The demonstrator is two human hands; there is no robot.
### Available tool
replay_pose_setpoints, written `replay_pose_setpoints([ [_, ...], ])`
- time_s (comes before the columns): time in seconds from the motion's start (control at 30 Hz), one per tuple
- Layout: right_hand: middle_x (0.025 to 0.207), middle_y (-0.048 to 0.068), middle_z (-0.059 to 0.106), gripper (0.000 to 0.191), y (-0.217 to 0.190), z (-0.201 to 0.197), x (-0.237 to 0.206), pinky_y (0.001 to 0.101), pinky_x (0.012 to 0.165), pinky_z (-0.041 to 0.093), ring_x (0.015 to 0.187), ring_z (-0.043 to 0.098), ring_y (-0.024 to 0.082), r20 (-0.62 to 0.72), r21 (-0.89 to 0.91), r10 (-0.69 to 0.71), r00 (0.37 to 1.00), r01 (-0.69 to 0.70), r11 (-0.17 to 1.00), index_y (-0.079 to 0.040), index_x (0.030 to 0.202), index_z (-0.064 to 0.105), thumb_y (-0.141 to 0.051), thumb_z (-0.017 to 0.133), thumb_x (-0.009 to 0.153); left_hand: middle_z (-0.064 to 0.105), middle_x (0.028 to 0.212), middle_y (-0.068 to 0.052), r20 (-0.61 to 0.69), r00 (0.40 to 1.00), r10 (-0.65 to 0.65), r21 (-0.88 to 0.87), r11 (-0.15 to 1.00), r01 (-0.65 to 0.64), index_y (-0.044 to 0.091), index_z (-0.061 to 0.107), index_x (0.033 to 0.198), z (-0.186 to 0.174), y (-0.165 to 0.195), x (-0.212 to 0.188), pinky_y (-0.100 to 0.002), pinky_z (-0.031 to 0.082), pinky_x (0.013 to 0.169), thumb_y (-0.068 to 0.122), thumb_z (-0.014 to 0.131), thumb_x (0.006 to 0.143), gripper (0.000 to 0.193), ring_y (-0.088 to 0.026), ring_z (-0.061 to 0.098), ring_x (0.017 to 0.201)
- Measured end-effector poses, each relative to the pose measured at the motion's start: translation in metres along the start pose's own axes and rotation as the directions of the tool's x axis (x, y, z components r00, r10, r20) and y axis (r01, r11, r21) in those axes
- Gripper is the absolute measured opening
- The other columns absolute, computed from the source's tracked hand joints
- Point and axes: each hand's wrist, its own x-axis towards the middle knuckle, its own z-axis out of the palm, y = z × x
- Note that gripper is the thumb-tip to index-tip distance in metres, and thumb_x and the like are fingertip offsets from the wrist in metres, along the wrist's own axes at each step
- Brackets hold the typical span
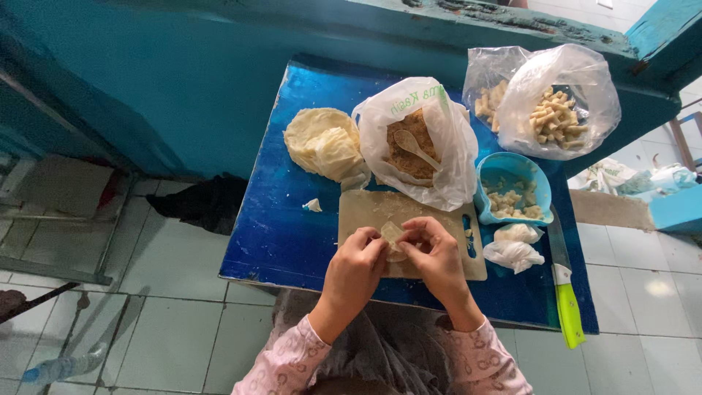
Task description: The person sits at a small blue table and folds thin square pastry sheets one at a time, pressing each fold flat on a cutting board and setting folded pieces aside with a pile of finished wrappers. They occasionally reach into a plastic bag of filling and a blue bowl of filling pieces while working through the stack of wrappers.
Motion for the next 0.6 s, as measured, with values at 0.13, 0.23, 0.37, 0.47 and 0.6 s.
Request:
replay_pose_setpoints([
  [0.13,0.094,0.003,0.073,0.025,0.004,0.001,-0.002,0.0225,0.077,0.056,0.085,0.069,0.009,-0.034,-0.007,-0.047,0.998,0.047,0.999,-0.001,0.11,0.064,0.005,0.069,0.087,0.067,0.106,-0.012,0.001,1.0,0.0,0.007,1.0,0.0,0.002,0.068,0.097,-0.002,0.002,0.001,-0.041,0.056,0.075,0.008,0.069,0.091,0.009,-0.034,0.068,0.09],
  [0.23,0.096,0.004,0.071,0.02,0.004,0.0,-0.002,0.0236,0.079,0.058,0.087,0.071,0.009,-0.032,0.1,-0.057,0.998,0.06,0.993,-0.001,0.105,0.062,0.006,0.07,0.087,0.067,0.106,-0.013,0.004,1.0,0.012,0.02,1.0,-0.013,0.002,0.068,0.097,-0.003,0.003,0.002,-0.042,0.056,0.076,0.008,0.069,0.09,0.01,-0.035,0.068,0.09],
  [0.37,0.099,0.003,0.065,0.025,0.0,0.003,-0.001,0.0237,0.081,0.057,0.092,0.068,0.008,-0.007,0.126,-0.094,0.996,0.094,0.988,-0.002,0.106,0.059,0.008,0.07,0.085,0.067,0.104,-0.013,0.005,1.0,-0.005,0.011,1.0,0.005,0.002,0.068,0.095,-0.002,0.003,0.002,-0.042,0.055,0.075,0.01,0.069,0.092,0.009,-0.035,0.067,0.089],
  [0.47,0.105,0.002,0.059,0.024,-0.006,0.006,-0.001,0.0245,0.084,0.058,0.096,0.067,0.009,-0.031,0.102,-0.172,0.985,0.174,0.979,-0.002,0.102,0.058,0.007,0.071,0.083,0.066,0.104,-0.013,0.008,1.0,0.005,0.011,1.0,-0.005,0.002,0.068,0.095,-0.002,0.002,0.003,-0.042,0.055,0.076,0.008,0.068,0.09,0.008,-0.035,0.067,0.09],
  [0.6,0.101,0.008,0.059,0.013,-0.013,0.006,-0.007,0.0323,0.081,0.054,0.093,0.065,0.022,-0.093,-0.338,-0.387,0.917,0.337,0.879,-0.001,0.087,0.068,0.0,0.077,0.078,0.065,0.102,-0.012,-0.005,1.0,0.019,0.007,1.0,-0.019,0.002,0.066,0.093,-0.001,0.0,0.004,-0.041,0.055,0.076,0.01,0.069,0.091,0.008,-0.034,0.067,0.091],
])
